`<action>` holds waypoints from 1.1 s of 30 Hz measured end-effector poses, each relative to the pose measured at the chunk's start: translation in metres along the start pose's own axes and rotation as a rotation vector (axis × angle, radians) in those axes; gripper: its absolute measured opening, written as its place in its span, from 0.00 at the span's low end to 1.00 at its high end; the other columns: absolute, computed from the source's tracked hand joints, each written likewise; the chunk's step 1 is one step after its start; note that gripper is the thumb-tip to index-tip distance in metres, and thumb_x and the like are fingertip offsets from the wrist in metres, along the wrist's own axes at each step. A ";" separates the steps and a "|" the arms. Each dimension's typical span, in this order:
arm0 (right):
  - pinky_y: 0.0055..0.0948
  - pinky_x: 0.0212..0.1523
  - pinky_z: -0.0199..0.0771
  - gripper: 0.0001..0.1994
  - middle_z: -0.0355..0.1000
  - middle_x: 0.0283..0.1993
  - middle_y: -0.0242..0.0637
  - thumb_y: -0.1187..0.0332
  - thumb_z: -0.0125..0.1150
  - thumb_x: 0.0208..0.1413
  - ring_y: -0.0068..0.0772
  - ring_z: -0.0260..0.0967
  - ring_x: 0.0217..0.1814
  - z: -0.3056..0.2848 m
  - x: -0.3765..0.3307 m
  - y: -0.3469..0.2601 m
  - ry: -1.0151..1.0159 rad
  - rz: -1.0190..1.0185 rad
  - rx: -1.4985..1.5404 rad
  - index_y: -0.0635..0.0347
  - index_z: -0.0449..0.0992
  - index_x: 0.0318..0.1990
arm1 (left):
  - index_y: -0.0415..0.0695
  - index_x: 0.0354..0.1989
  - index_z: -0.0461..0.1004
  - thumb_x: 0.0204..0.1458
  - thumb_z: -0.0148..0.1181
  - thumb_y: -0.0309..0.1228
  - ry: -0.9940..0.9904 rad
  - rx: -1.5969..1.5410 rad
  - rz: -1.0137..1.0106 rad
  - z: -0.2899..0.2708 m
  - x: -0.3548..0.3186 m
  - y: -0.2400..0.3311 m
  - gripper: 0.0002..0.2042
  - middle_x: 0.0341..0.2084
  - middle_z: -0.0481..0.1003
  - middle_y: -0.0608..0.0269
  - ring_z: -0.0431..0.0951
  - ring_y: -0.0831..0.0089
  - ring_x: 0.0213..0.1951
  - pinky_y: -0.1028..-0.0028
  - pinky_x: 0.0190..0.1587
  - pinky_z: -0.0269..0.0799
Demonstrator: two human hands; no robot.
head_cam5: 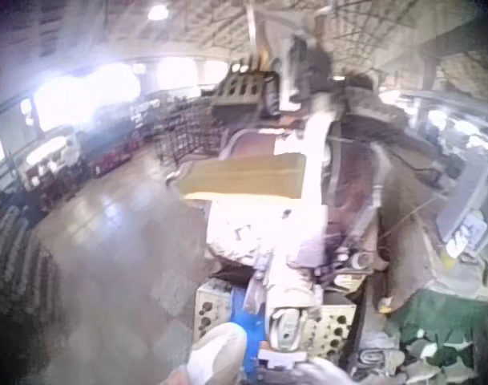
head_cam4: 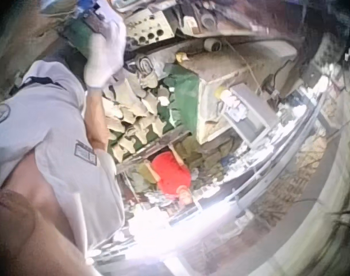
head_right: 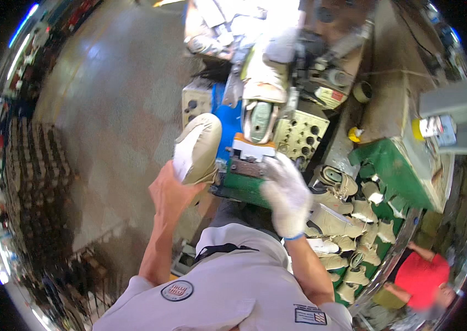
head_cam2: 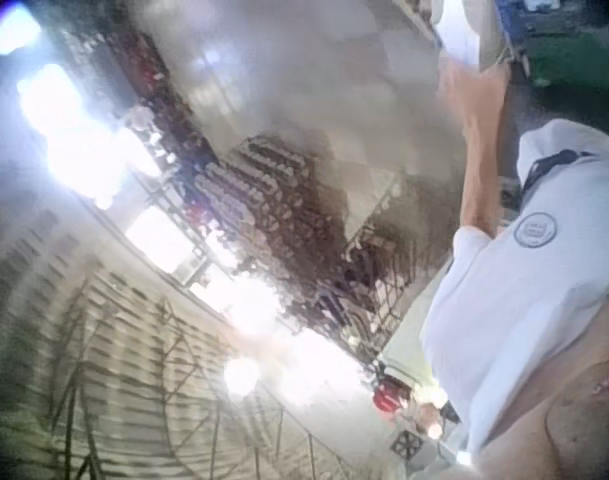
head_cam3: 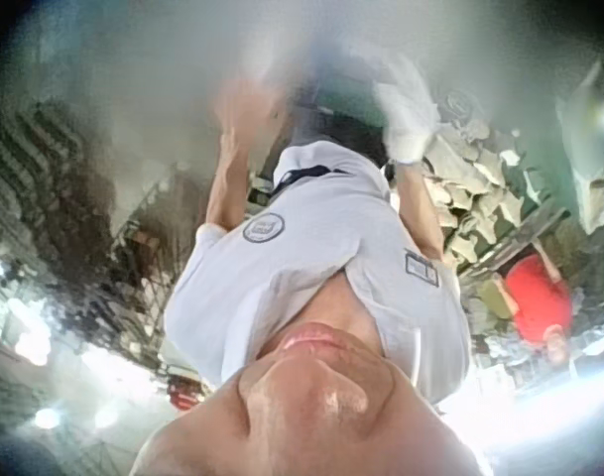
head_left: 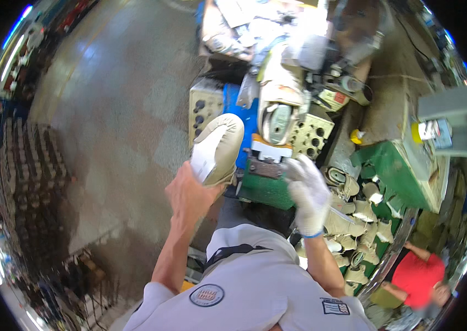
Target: The person takes shoe parts from a conveyor belt, places them onto a machine to press them, and then returns the assembled parts to the belt.
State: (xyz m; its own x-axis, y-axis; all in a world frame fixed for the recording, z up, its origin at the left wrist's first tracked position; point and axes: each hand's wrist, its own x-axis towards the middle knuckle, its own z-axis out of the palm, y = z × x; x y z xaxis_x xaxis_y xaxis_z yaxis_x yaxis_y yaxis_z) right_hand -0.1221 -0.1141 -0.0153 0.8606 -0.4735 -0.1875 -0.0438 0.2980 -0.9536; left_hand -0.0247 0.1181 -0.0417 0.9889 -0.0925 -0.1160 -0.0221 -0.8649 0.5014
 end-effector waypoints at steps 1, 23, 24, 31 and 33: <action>0.38 0.66 0.68 0.37 0.66 0.70 0.54 0.62 0.71 0.55 0.46 0.66 0.70 0.001 0.012 -0.010 -0.240 -0.383 -0.720 0.71 0.63 0.69 | 0.41 0.50 0.74 0.33 0.82 0.44 0.034 0.033 0.028 -0.022 -0.013 0.023 0.35 0.44 0.81 0.49 0.81 0.52 0.47 0.57 0.49 0.75; 0.35 0.55 0.75 0.35 0.80 0.53 0.47 0.40 0.69 0.46 0.43 0.78 0.52 -0.481 -0.662 0.180 1.252 1.101 -0.333 0.63 0.84 0.50 | 0.35 0.73 0.55 0.60 0.57 0.41 -0.545 -0.365 0.767 0.207 -0.117 0.297 0.36 0.71 0.59 0.45 0.62 0.47 0.69 0.46 0.70 0.56; 0.37 0.56 0.75 0.35 0.80 0.53 0.47 0.39 0.70 0.46 0.45 0.78 0.55 -0.478 -0.696 0.164 1.315 1.294 -0.385 0.63 0.83 0.50 | 0.35 0.73 0.54 0.59 0.57 0.41 -0.601 -0.379 0.765 0.216 -0.129 0.302 0.37 0.72 0.58 0.45 0.61 0.46 0.69 0.46 0.70 0.55; 0.43 0.57 0.75 0.34 0.78 0.56 0.50 0.46 0.67 0.54 0.53 0.75 0.57 -0.494 -0.627 0.194 1.663 0.631 -0.627 0.69 0.76 0.57 | 0.35 0.75 0.50 0.57 0.55 0.43 -0.964 -0.597 0.596 0.218 -0.187 0.302 0.40 0.74 0.54 0.45 0.57 0.43 0.72 0.41 0.72 0.50; 0.35 0.57 0.75 0.32 0.80 0.54 0.50 0.48 0.69 0.57 0.39 0.77 0.56 -0.487 -0.519 0.182 1.385 0.296 0.014 0.65 0.75 0.61 | 0.36 0.76 0.49 0.57 0.54 0.43 -1.357 -0.791 0.469 0.218 -0.198 0.297 0.41 0.74 0.53 0.45 0.56 0.43 0.72 0.40 0.73 0.48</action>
State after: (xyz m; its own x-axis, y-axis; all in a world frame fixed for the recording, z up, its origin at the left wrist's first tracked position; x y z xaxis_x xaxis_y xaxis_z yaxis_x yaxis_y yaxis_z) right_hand -0.8236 -0.2177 -0.2060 -0.3666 -0.8083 -0.4606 -0.1205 0.5322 -0.8380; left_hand -0.2593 -0.2281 -0.0568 0.0629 -0.9673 -0.2459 0.2329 -0.2254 0.9460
